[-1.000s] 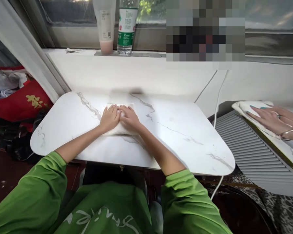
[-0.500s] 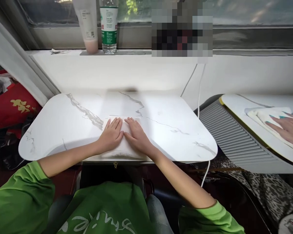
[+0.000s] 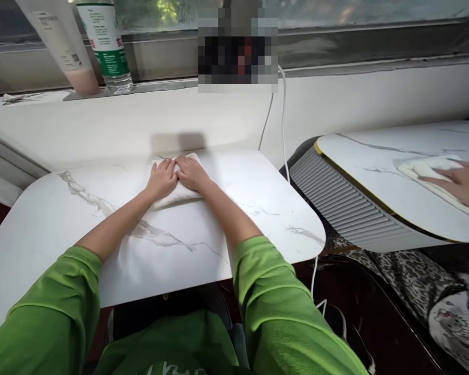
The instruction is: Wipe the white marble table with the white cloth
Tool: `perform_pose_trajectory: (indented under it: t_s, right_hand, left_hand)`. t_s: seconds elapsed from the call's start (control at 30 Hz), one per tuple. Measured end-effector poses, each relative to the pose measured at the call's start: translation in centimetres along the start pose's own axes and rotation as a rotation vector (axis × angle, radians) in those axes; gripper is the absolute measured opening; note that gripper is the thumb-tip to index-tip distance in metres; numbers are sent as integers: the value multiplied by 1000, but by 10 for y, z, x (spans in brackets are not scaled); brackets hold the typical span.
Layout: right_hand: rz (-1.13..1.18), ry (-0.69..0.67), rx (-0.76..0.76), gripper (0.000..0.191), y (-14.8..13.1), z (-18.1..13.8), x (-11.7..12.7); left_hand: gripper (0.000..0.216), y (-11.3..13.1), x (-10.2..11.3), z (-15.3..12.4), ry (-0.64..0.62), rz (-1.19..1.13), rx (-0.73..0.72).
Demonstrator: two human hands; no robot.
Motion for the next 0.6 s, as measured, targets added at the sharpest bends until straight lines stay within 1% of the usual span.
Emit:
perform_pose_trajectory:
  t_s: [0.07, 0.13, 0.2, 0.3, 0.4, 0.47, 0.53, 0.6]
  right_hand:
    - [8, 31, -42, 53, 12, 12, 2]
    - [12, 44, -80, 53, 20, 18, 4]
    - [9, 41, -87, 52, 21, 19, 5]
    - [2, 14, -68, 52, 15, 8, 5]
    - [-9, -5, -67, 53, 8, -17, 7]
    - [-15, 5, -65, 54, 5, -41, 12]
    - [-11, 22, -56, 55, 8, -72, 19]
    - [5, 43, -46, 58, 16, -108, 31]
  left_hand:
    - [53, 0, -1, 18, 4, -4, -12]
    - [53, 0, 0, 28, 13, -8, -14]
    - [53, 1, 0, 30, 22, -13, -14]
    - [54, 5, -1, 20, 27, -18, -17]
    - [54, 15, -4, 0, 19, -18, -9]
    - [55, 30, -7, -17, 3, -11, -15]
    - [55, 54, -13, -35, -7, -7, -19]
    - [56, 85, -22, -53, -18, -12, -17]
Point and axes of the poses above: each hand's wrist, its own z-axis towards the middle knuckle, its own x-axis out of the back of the hand, y = z × x, the point moved 6 cm from there along z, towards the middle knuckle, and after that the axes turned 6 degrees about -z, right-handed, at the moved point
